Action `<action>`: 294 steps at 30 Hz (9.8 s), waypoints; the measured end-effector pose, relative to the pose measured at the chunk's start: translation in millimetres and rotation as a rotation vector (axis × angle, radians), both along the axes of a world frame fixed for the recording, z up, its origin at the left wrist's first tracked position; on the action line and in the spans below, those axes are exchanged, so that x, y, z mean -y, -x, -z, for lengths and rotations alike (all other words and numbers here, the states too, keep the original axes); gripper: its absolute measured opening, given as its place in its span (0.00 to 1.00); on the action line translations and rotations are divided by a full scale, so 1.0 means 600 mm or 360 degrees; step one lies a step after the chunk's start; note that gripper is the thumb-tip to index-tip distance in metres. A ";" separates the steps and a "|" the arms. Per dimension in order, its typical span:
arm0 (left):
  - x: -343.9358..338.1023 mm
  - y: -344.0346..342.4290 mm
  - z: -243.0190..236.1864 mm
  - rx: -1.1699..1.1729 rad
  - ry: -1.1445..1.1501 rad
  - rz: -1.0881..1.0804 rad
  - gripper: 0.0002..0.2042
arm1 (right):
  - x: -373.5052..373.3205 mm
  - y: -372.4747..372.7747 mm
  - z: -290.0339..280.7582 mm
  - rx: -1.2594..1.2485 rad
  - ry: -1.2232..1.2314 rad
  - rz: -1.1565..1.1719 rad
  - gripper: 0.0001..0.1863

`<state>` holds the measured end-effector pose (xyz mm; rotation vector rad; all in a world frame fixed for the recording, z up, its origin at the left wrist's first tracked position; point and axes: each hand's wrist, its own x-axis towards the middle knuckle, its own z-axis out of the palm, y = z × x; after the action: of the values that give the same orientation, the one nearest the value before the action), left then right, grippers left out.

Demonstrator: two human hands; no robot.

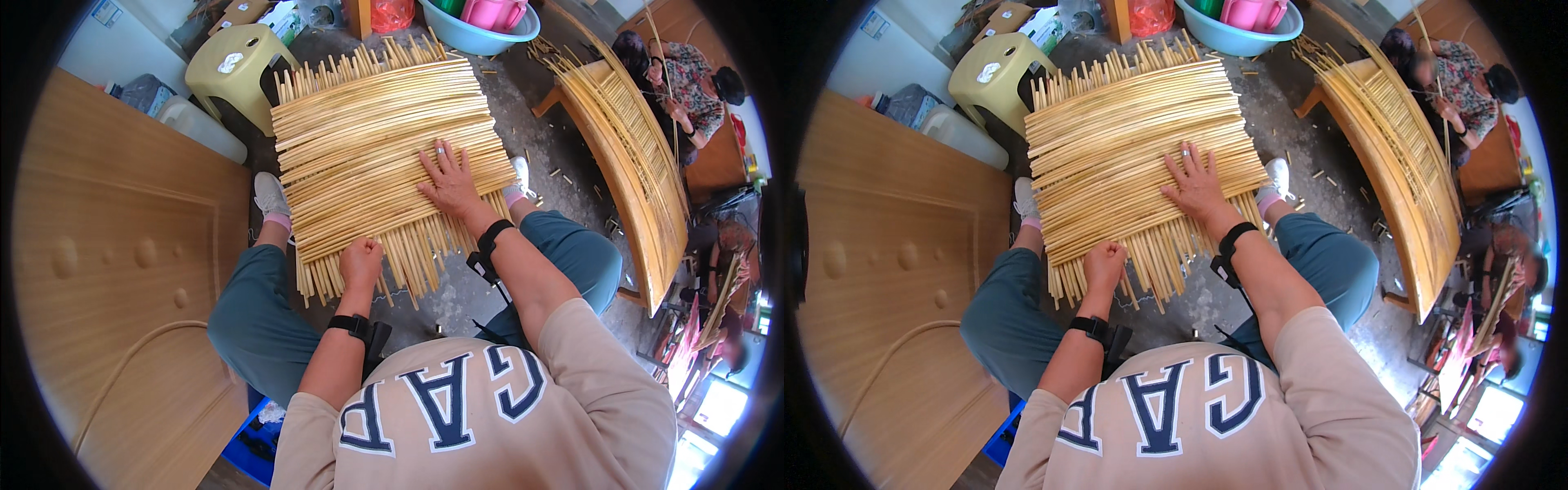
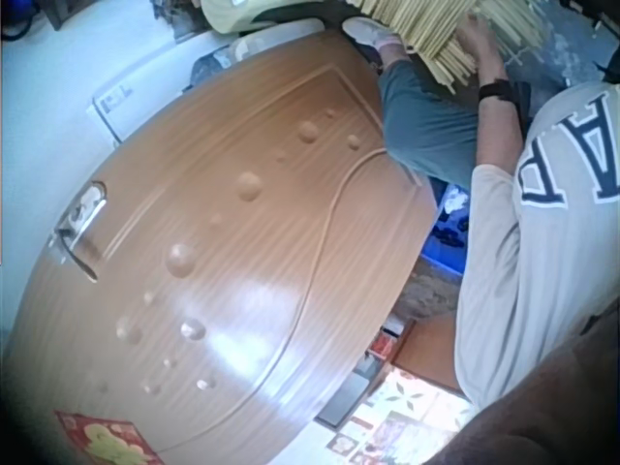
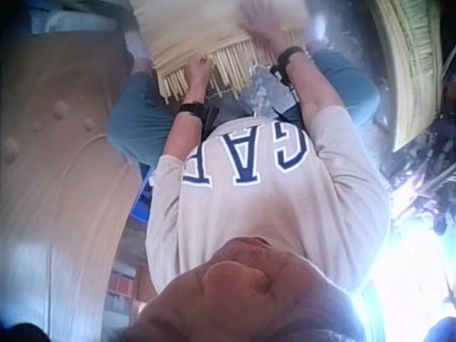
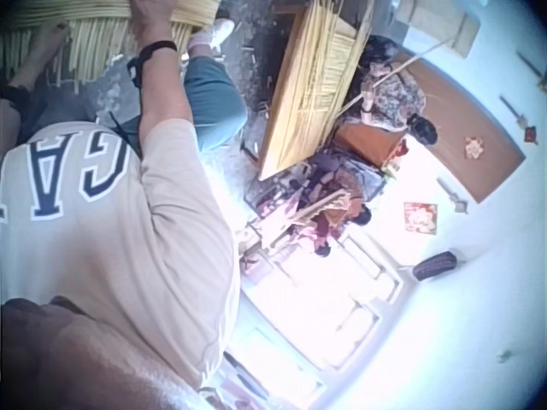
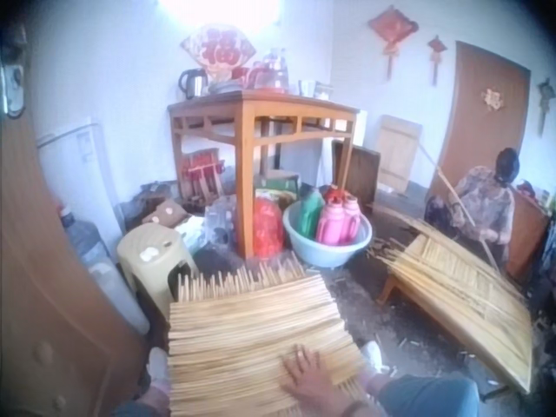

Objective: Weaving a bamboo mat by hand and using scissors to trim the ends.

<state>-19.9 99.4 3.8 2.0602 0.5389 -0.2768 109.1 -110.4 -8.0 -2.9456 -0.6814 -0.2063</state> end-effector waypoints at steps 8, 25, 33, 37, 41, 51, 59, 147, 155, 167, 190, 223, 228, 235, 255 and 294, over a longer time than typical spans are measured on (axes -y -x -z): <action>0.007 -0.009 -0.024 -0.0077 0.0111 0.0001 0.07 | 0.008 -0.010 -0.019 -0.0133 -0.0076 0.0033 0.36; -0.024 0.016 -0.015 -0.0075 0.0298 -0.0022 0.06 | -0.039 0.061 -0.142 -0.0062 -0.0614 -0.0257 0.32; -0.045 0.017 -0.001 -0.0127 0.0384 -0.0027 0.06 | 0.031 0.221 -0.538 -0.0677 -0.1572 -0.1282 0.12; -0.052 0.015 -0.016 -0.0021 0.0481 -0.0185 0.06 | 0.022 0.282 -0.607 -0.1047 -0.2079 -0.2132 0.15; -0.063 0.014 -0.045 0.0070 0.0603 -0.0338 0.05 | -0.009 0.315 -0.593 -0.0479 -0.2473 -0.1940 0.12; -0.099 0.004 -0.068 0.0507 -0.0220 -0.0174 0.11 | 0.012 0.288 -0.558 -0.0627 -0.2465 -0.2216 0.10; -0.066 -0.047 -0.045 0.0593 -0.1074 0.0584 0.30 | 0.014 0.276 -0.562 -0.0602 -0.2627 -0.2114 0.13; -0.112 -0.515 -0.015 0.0658 -0.1119 0.1082 0.27 | -0.011 0.088 -0.074 -0.2039 -0.2342 0.1752 0.18; -0.089 -0.538 -0.011 0.0693 -0.1158 0.0930 0.21 | -0.016 0.088 -0.067 -0.1939 -0.2465 0.1856 0.19; -0.085 -0.534 -0.027 0.0762 -0.1104 0.0702 0.04 | -0.019 0.089 -0.065 -0.1960 -0.2499 0.1838 0.18; -0.029 -0.277 -0.043 0.1204 -0.0955 0.0837 0.06 | -0.016 0.084 -0.079 -0.1998 -0.2613 0.1661 0.16; -0.060 -0.340 -0.081 0.0902 -0.1090 0.1227 0.30 | -0.026 0.049 -0.088 -0.2110 -0.2562 0.1458 0.09; -0.066 -0.369 -0.089 0.0284 -0.0723 0.1407 0.36 | -0.026 0.053 -0.085 -0.2197 -0.2547 0.1391 0.10; -0.066 -0.362 -0.090 0.0257 -0.0628 0.1351 0.27 | -0.023 0.052 -0.086 -0.2146 -0.2522 0.1404 0.17; 0.055 -0.228 -0.073 0.0312 -0.1292 0.1294 0.35 | -0.021 0.029 -0.054 -0.1910 -0.3153 0.0912 0.25; -0.531 -0.801 -0.135 0.0306 -0.1947 -0.0029 0.12 | -0.010 0.018 -0.170 -0.2370 -0.2035 0.1070 0.20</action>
<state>460.8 417.9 84.8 3.1951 0.6890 0.3764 98.4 -104.3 94.3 -1.2853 0.5128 0.9733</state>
